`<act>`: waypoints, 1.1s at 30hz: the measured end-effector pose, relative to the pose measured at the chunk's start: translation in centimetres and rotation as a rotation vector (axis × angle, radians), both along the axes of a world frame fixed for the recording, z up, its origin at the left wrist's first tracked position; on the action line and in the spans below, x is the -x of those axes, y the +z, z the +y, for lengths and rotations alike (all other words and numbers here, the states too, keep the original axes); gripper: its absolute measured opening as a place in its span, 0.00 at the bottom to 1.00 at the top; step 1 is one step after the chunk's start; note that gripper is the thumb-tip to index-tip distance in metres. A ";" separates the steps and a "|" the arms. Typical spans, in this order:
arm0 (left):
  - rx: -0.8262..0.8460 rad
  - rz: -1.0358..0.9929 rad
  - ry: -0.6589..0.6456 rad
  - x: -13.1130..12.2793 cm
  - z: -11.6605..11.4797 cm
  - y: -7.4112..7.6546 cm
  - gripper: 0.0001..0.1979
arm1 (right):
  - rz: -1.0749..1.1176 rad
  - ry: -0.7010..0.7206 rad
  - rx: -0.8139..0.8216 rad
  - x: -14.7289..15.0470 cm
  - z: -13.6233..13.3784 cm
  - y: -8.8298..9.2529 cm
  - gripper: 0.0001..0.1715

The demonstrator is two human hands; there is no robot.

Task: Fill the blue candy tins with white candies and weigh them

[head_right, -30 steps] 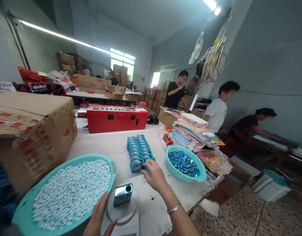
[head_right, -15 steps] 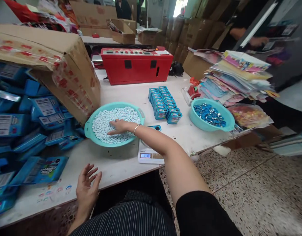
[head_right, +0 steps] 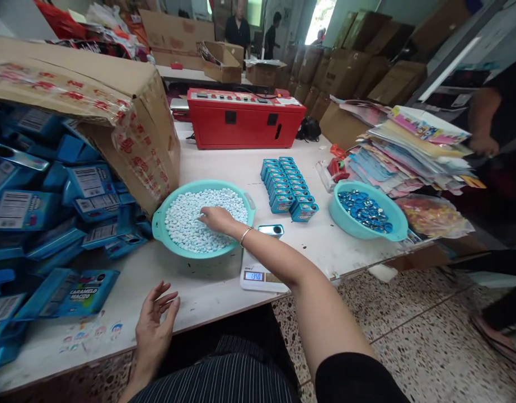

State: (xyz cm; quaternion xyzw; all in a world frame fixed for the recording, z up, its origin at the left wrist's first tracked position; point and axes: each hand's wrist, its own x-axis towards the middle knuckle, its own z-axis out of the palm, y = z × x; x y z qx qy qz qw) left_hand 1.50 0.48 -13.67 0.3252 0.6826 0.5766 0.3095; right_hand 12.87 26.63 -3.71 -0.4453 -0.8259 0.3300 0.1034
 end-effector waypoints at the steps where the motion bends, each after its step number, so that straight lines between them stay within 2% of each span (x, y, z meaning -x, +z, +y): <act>1: 0.003 0.002 -0.008 0.0 0.0 0.0 0.32 | 0.145 -0.105 0.131 -0.1 0.2 0.2 0.06; 5: 0.025 -0.005 -0.023 -0.2 0.0 -0.2 0.32 | 0.816 -0.578 0.896 -0.2 0.3 0.5 0.05; 7: 0.033 -0.011 -0.024 -0.4 0.0 -0.3 0.33 | 1.079 -0.755 1.174 -0.2 -0.1 0.5 0.05; 9: 0.038 -0.014 -0.029 -0.5 0.2 -0.3 0.33 | 1.221 -0.857 1.309 -0.1 -0.7 0.4 0.05; 14: 0.045 -0.016 -0.031 -0.8 0.6 -0.1 0.36 | 1.363 -0.929 1.413 0.0 -2.0 0.7 0.04; 19: 0.053 -0.021 -0.042 -1.2 0.9 0.0 0.38 | 1.439 -0.811 1.424 0.1 -2.3 1.6 0.06; 23: 0.048 -0.002 -0.054 -1.1 1.0 0.1 0.37 | 1.449 -0.713 1.283 -1.3 -2.4 3.2 0.14; 27: 0.057 0.009 -0.051 -1.0 1.0 -0.1 0.36 | 1.486 -0.629 1.039 -6.5 -2.5 5.5 0.19; 30: 0.062 -0.017 -0.051 -1.2 1.2 -0.4 0.37 | 1.504 -0.719 0.853 -11.1 -2.3 6.2 0.20; 33: 0.060 -0.031 -0.073 -1.7 1.6 -0.4 0.36 | 1.485 -0.844 0.625 -14.2 -2.2 5.5 0.21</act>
